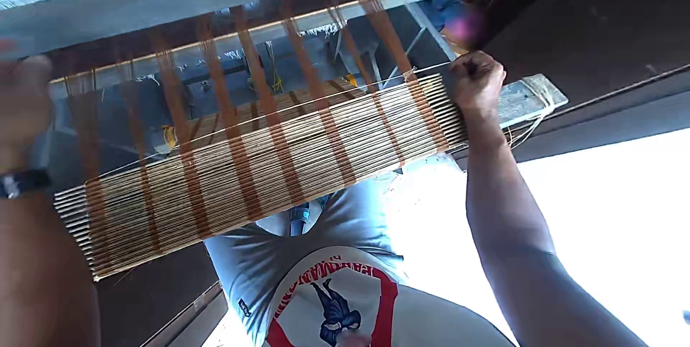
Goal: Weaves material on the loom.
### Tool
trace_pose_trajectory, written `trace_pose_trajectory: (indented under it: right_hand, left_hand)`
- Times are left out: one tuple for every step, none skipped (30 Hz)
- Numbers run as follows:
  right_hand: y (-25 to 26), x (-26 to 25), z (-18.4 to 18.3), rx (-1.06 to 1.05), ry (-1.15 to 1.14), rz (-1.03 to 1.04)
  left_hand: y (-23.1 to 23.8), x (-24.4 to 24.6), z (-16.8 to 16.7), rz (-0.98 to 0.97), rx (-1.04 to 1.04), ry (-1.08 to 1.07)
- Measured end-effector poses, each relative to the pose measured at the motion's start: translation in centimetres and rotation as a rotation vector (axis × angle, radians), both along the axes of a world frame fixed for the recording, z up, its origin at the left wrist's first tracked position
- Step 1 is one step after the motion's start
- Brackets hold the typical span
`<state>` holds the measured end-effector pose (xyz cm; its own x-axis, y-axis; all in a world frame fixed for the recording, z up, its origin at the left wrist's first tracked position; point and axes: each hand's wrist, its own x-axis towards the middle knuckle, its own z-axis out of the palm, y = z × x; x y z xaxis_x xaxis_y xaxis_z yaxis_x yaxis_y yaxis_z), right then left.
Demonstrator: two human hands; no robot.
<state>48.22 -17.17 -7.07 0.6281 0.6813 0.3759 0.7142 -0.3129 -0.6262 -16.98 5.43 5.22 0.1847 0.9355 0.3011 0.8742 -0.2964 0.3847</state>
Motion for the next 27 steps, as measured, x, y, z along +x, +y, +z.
trace_pose_trajectory:
  right_hand:
    - [-0.2,0.1,-0.2,0.012,-0.006,0.002]
    - [-0.5,-0.1,-0.3,0.024,-0.012,0.001]
    - [-1.2,-0.4,-0.4,0.037,-0.023,0.007]
    - [-2.0,-0.9,-0.6,0.047,-0.044,0.021]
    - [-2.6,-1.2,-0.7,0.054,-0.054,0.026]
    - [-3.1,-1.4,-0.7,0.057,-0.057,0.025]
    - [-3.4,-1.4,-0.8,0.056,-0.058,0.024]
    - [-3.7,-1.4,-0.8,0.052,-0.059,0.022]
    - [-3.9,-1.4,-0.9,0.049,-0.062,0.022]
    - [-4.0,-1.4,-1.0,0.053,-0.068,0.019]
    - [-4.2,-1.4,-1.1,0.056,-0.069,0.022]
    - [-4.2,-1.4,-1.2,0.058,-0.070,0.023]
    - [-4.0,-1.2,-1.2,0.058,-0.069,0.020]
    - [-3.8,-1.0,-1.1,0.053,-0.067,0.015]
    - [-3.3,-0.6,-0.9,0.049,-0.057,0.010]
    - [-3.0,-0.3,-0.8,0.046,-0.051,0.011]
    - [-2.9,-0.2,-0.7,0.045,-0.046,0.015]
    - [-2.9,-0.1,-0.7,0.047,-0.046,0.017]
    - [-3.0,-0.1,-0.8,0.050,-0.046,0.018]
    - [-3.1,-0.1,-0.8,0.053,-0.048,0.018]
    - [-3.1,0.0,-0.8,0.059,-0.049,0.019]
    - [-3.2,0.0,-0.8,0.066,-0.050,0.024]
    - [-3.3,-0.1,-0.8,0.070,-0.054,0.025]
    - [-3.4,-0.1,-0.9,0.077,-0.059,0.029]
    - [-3.5,-0.2,-0.8,0.082,-0.066,0.033]
    - [-3.6,-0.2,-0.8,0.086,-0.072,0.040]
    - [-3.6,-0.2,-0.8,0.086,-0.073,0.046]
  left_hand:
    - [0.9,2.3,1.0,-0.034,0.000,0.061]
    - [2.0,4.8,1.8,-0.068,0.011,0.112]
    - [2.8,7.5,2.4,-0.109,0.028,0.149]
    - [3.2,10.2,2.9,-0.140,0.038,0.173]
    - [3.5,12.8,3.4,-0.166,0.045,0.193]
    - [3.9,15.0,3.6,-0.191,0.050,0.211]
    - [4.5,16.9,3.6,-0.212,0.058,0.233]
    - [5.3,18.5,3.5,-0.228,0.066,0.253]
    - [6.3,19.8,3.3,-0.240,0.063,0.277]
    - [7.3,20.8,3.0,-0.249,0.050,0.309]
    - [8.1,21.6,2.7,-0.266,0.033,0.335]
    - [8.8,22.0,2.2,-0.275,0.011,0.354]
    - [9.3,22.4,1.9,-0.269,-0.009,0.366]
    - [9.6,22.6,1.6,-0.249,-0.015,0.376]
    - [9.7,22.7,1.6,-0.229,-0.015,0.385]
    - [9.7,22.8,1.8,-0.219,-0.018,0.401]
    - [9.5,22.9,2.2,-0.218,-0.023,0.421]
    - [9.1,23.2,2.4,-0.224,-0.038,0.447]
    - [8.4,23.4,2.5,-0.236,-0.051,0.484]
    - [7.5,23.6,2.5,-0.252,-0.058,0.515]
    - [6.5,23.8,2.1,-0.264,-0.067,0.522]
    - [5.2,23.8,1.7,-0.276,-0.076,0.498]
    - [3.9,23.5,1.2,-0.283,-0.094,0.470]
    - [2.4,23.1,0.8,-0.284,-0.113,0.441]
    - [0.8,22.6,0.4,-0.279,-0.109,0.426]
    - [-0.6,22.1,0.0,-0.275,-0.098,0.422]
    - [-1.9,21.7,-0.3,-0.278,-0.077,0.419]
